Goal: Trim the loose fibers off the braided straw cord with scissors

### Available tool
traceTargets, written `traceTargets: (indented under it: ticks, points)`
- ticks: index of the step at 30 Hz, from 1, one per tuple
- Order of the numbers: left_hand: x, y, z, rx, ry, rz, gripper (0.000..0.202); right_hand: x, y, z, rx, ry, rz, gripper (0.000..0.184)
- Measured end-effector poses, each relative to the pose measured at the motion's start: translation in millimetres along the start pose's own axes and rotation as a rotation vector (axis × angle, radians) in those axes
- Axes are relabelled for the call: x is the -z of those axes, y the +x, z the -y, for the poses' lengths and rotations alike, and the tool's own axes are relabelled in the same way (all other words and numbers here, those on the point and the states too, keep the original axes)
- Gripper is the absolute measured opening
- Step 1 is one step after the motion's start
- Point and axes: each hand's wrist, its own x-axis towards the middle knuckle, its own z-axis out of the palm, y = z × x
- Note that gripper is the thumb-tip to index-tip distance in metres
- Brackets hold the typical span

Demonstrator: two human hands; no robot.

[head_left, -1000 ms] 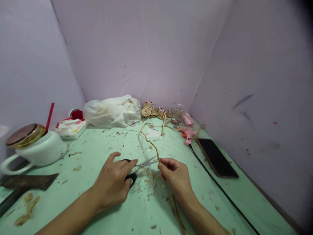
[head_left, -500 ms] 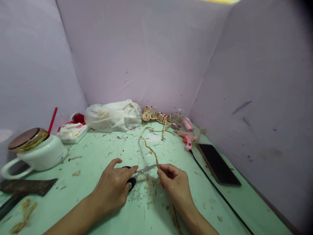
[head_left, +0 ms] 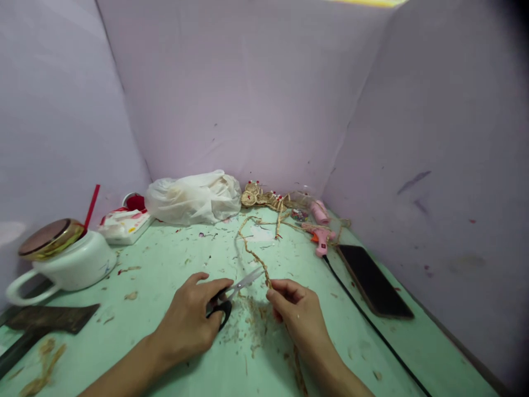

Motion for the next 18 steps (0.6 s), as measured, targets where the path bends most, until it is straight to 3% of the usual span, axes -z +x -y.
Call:
traceTargets:
  ticks: [8, 18]
  points:
    - [0.9, 1.1, 7.1, -0.152, 0.02, 0.003, 0.05, 5.1, 1.7, 1.2, -0.054, 0.172, 0.051, 0.02]
    - [1.1, -1.3, 6.3, -0.209, 0.027, -0.044, 0.051, 7.7, -1.5, 0.2, -0.002, 0.262, 0.125, 0.019]
